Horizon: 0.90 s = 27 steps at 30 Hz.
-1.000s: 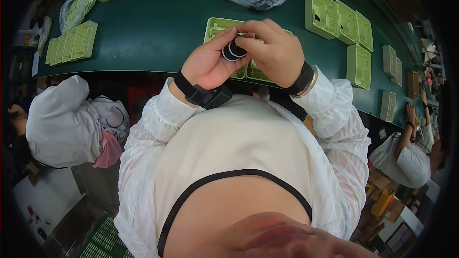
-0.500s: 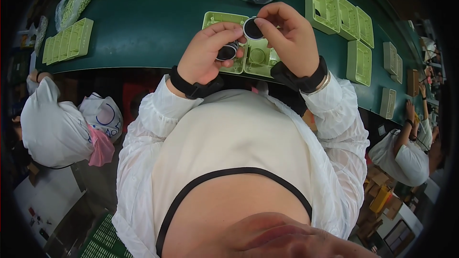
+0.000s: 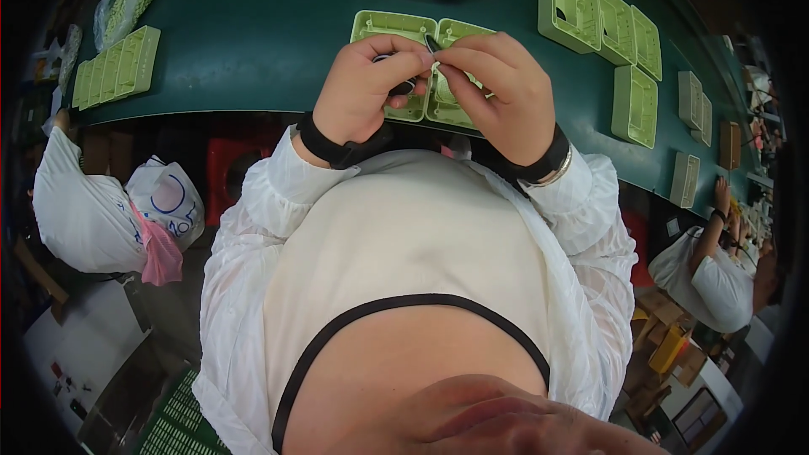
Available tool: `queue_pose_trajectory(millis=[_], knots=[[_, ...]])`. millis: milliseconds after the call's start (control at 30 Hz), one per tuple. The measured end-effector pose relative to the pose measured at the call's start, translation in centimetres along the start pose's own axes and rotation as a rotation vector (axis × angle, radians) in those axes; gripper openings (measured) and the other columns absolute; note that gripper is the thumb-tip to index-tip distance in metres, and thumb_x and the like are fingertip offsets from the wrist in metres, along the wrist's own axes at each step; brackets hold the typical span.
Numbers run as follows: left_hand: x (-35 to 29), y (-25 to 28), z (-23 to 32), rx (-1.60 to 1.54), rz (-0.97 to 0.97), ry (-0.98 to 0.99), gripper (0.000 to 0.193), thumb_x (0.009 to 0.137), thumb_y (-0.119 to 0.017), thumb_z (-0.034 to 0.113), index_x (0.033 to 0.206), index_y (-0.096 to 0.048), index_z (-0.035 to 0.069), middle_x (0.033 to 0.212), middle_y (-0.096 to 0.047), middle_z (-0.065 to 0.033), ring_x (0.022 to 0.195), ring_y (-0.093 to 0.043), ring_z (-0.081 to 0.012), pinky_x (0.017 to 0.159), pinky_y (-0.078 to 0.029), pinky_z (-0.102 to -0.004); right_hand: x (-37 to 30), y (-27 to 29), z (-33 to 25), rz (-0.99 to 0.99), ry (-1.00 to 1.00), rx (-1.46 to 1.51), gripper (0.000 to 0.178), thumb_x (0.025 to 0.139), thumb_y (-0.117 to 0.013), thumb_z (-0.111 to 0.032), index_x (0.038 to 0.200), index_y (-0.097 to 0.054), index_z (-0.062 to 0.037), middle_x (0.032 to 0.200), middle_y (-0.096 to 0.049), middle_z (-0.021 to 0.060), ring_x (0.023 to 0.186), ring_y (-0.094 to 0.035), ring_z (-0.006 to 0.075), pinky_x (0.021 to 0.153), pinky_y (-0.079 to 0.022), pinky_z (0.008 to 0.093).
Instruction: The person picks up a speaker, peels off its adhesive backing, and presses it into a green plastic housing before setting it aside and repeating the process.
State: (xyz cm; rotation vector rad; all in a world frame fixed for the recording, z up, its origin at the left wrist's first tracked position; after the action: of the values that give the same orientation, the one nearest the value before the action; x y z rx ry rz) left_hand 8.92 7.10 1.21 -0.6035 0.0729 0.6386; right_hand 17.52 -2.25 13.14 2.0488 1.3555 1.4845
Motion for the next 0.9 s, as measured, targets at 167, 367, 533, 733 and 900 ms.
queue_pose_trajectory(millis=[167, 367, 533, 733, 900], knots=[[0.3, -0.6, -0.3, 0.051, 0.007, -0.028, 0.010, 0.093, -0.070, 0.013, 0.097, -0.070, 0.003, 0.086, -0.068, -0.0027, 0.073, -0.062, -0.0094, 0.055, -0.039, -0.0211, -0.9, 0.3, -0.5, 0.027, 0.047, -0.079, 0.025, 0.080, -0.074, 0.006, 0.103, -0.074, -0.0030, 0.098, -0.072, 0.0097, 0.085, -0.067, 0.0281, 0.069, -0.054, 0.0348], [0.4, -0.7, 0.0, 0.162, 0.041, -0.094, 0.011, 0.089, -0.070, 0.009, 0.095, -0.071, -0.001, 0.079, -0.069, -0.0028, 0.067, -0.062, -0.0080, 0.057, -0.043, -0.0203, -1.4, 0.5, -0.9, 0.035, 0.056, -0.112, 0.024, 0.080, -0.074, 0.005, 0.102, -0.074, -0.0031, 0.097, -0.072, 0.0099, 0.084, -0.068, 0.0280, 0.070, -0.054, 0.0349], [-0.1, -1.7, 1.1, 0.247, 0.064, -0.237, 0.013, 0.085, -0.070, 0.009, 0.093, -0.072, -0.002, 0.076, -0.070, -0.0024, 0.066, -0.063, -0.0078, 0.058, -0.047, -0.0214, -2.0, 0.8, -0.3, 0.099, -0.040, -0.045, 0.019, 0.083, -0.074, 0.004, 0.102, -0.073, -0.0021, 0.094, -0.073, 0.0110, 0.080, -0.069, 0.0268, 0.069, -0.055, 0.0329], [-2.1, -4.0, 3.4, 0.677, 0.117, -0.451, 0.009, 0.084, -0.072, 0.006, 0.090, -0.073, -0.001, 0.078, -0.070, -0.0007, 0.072, -0.063, -0.0062, 0.065, -0.049, -0.0210, -3.5, 1.4, 1.5, 0.083, -0.302, 0.109, 0.013, 0.087, -0.073, 0.001, 0.100, -0.072, 0.0000, 0.092, -0.074, 0.0111, 0.076, -0.070, 0.0212, 0.068, -0.056, 0.0292], [-3.1, -7.0, 3.9, 0.877, 0.038, -0.701, 0.012, 0.079, -0.074, 0.009, 0.086, -0.072, -0.001, 0.074, -0.069, -0.0026, 0.070, -0.063, -0.0084, 0.063, -0.050, -0.0250, -5.5, 2.2, 2.2, 0.050, -0.448, 0.188, 0.011, 0.088, -0.072, -0.001, 0.099, -0.072, 0.0009, 0.092, -0.074, 0.0100, 0.077, -0.070, 0.0164, 0.069, -0.056, 0.0271]])
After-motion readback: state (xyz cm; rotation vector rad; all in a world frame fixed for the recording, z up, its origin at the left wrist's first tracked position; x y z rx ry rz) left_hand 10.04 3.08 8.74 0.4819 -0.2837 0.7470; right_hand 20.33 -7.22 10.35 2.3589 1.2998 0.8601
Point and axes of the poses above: each hand's wrist, its own x-axis towards the middle knuckle, its own y-axis out of the back of the hand, z = x × y, the point moved 10 cm from there along x, towards the middle knuckle
